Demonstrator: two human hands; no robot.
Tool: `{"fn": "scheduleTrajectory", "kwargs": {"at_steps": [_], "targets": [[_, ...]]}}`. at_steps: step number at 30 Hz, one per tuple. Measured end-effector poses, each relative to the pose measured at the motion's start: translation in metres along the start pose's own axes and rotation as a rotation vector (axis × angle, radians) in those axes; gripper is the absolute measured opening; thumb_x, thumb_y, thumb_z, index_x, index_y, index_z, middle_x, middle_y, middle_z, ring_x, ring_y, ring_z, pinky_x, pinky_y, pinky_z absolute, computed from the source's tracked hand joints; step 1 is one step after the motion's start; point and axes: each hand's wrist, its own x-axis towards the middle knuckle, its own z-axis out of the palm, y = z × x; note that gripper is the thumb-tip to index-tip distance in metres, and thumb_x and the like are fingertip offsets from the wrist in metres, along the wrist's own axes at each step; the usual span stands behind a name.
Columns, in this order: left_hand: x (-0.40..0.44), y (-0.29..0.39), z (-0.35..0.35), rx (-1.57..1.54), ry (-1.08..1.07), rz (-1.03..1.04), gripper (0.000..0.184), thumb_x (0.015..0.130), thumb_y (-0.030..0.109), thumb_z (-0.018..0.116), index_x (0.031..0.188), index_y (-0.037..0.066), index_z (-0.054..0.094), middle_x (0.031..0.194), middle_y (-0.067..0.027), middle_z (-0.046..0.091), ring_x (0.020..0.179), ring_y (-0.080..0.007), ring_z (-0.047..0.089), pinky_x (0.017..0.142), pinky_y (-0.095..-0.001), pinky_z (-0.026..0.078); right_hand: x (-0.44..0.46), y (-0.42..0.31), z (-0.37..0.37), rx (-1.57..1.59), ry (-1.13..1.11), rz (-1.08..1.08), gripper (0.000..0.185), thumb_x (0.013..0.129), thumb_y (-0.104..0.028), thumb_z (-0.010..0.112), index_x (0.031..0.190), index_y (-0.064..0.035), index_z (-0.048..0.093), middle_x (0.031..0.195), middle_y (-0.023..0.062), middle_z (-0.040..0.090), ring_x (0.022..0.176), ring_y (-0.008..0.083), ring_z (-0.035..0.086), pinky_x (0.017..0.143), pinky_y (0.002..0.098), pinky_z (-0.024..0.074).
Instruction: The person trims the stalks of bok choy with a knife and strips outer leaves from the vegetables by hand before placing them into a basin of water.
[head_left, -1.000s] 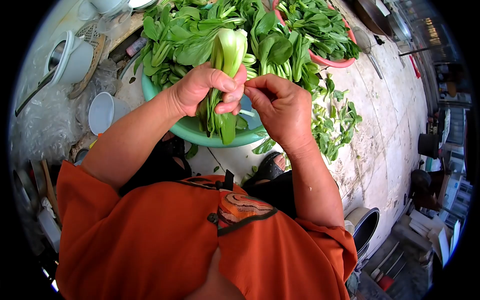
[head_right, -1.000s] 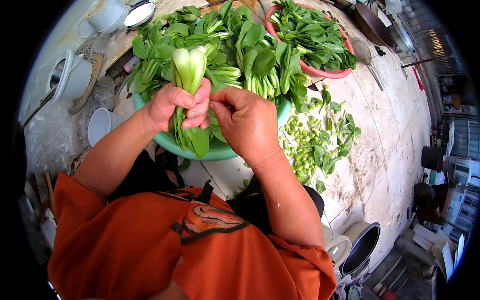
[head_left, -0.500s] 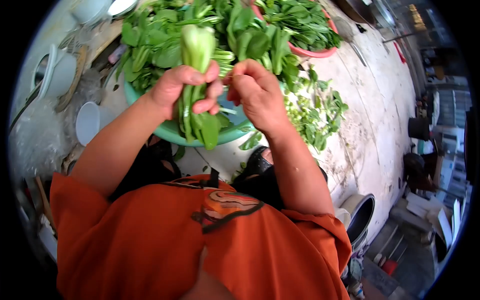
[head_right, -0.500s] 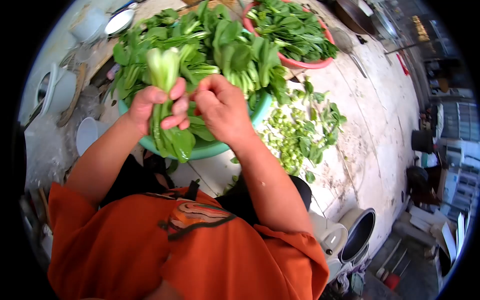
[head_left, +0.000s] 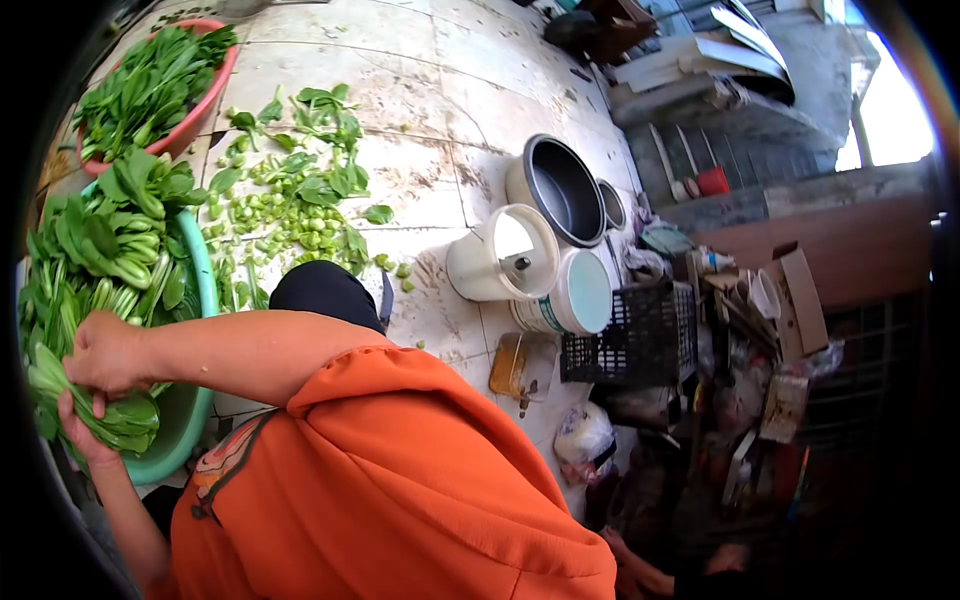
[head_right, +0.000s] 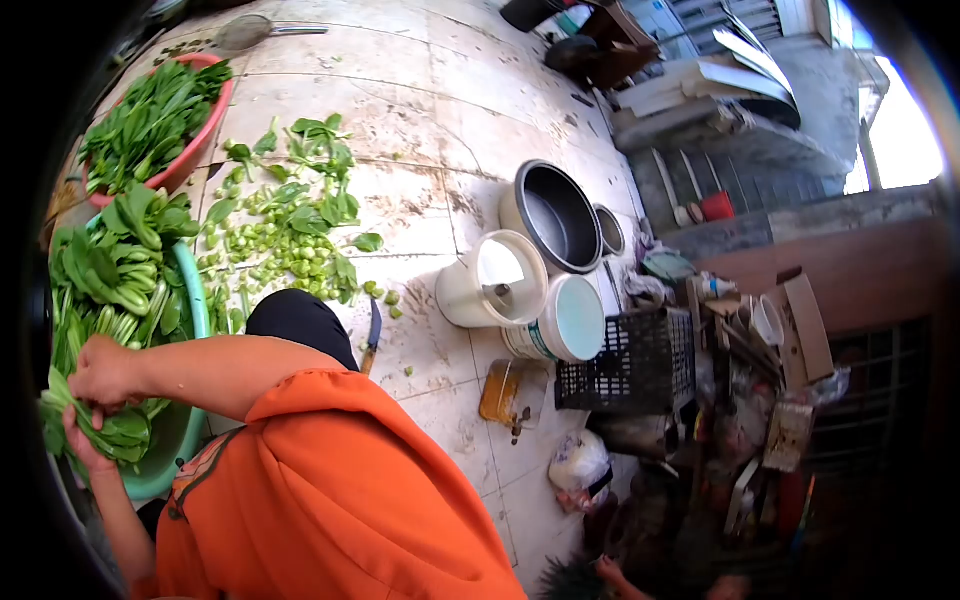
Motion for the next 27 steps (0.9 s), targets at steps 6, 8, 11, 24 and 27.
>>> {"fn": "scheduleTrajectory", "kwargs": {"at_steps": [6, 8, 11, 24, 27], "targets": [[0.017, -0.007, 0.015, 0.162, 0.080, -0.158, 0.057, 0.089, 0.031, 0.054, 0.137, 0.006, 0.035, 0.100, -0.0083, 0.055, 0.072, -0.0138, 0.049, 0.075, -0.0317, 0.044, -0.022, 0.018, -0.014, -0.208, 0.082, 0.099, 0.027, 0.081, -0.017, 0.062, 0.056, -0.0051, 0.067, 0.048, 0.0060, 0.056, 0.038, 0.0151, 0.048, 0.035, 0.0293, 0.0366], [0.021, -0.012, 0.041, 0.182, 0.112, -0.185, 0.051, 0.089, 0.031, 0.053, 0.132, 0.007, 0.038, 0.100, -0.0090, 0.055, 0.070, -0.0154, 0.051, 0.073, -0.0333, 0.046, -0.021, 0.028, -0.016, -0.235, 0.098, 0.129, 0.018, 0.077, -0.014, 0.065, 0.061, -0.0051, 0.068, 0.050, 0.0072, 0.057, 0.039, 0.0172, 0.050, 0.036, 0.0309, 0.0377], [0.030, -0.017, 0.067, 0.241, 0.160, -0.277, 0.042, 0.091, 0.032, 0.050, 0.125, 0.011, 0.041, 0.092, -0.0095, 0.054, 0.064, -0.0206, 0.053, 0.065, -0.0381, 0.048, -0.027, 0.040, -0.018, -0.276, 0.109, 0.143, 0.017, 0.079, -0.020, 0.066, 0.080, -0.0032, 0.064, 0.060, 0.0091, 0.060, 0.046, 0.0195, 0.054, 0.043, 0.0315, 0.0419], [0.011, -0.024, 0.024, 0.277, 0.181, -0.393, 0.047, 0.090, 0.033, 0.049, 0.130, 0.009, 0.044, 0.094, -0.0114, 0.060, 0.070, -0.0200, 0.054, 0.071, -0.0357, 0.045, 0.008, 0.102, 0.001, -0.158, 0.029, 0.002, 0.012, 0.079, -0.010, 0.068, 0.071, -0.0020, 0.067, 0.058, 0.0068, 0.061, 0.048, 0.0172, 0.056, 0.043, 0.0308, 0.0436], [0.016, -0.021, 0.019, 0.271, 0.181, -0.399, 0.050, 0.089, 0.032, 0.049, 0.133, 0.009, 0.043, 0.095, -0.0108, 0.060, 0.072, -0.0192, 0.054, 0.074, -0.0364, 0.046, -0.005, 0.100, -0.002, -0.272, 0.095, -0.084, 0.011, 0.080, -0.010, 0.066, 0.073, -0.0029, 0.069, 0.059, 0.0070, 0.062, 0.048, 0.0168, 0.056, 0.044, 0.0302, 0.0439]]}}
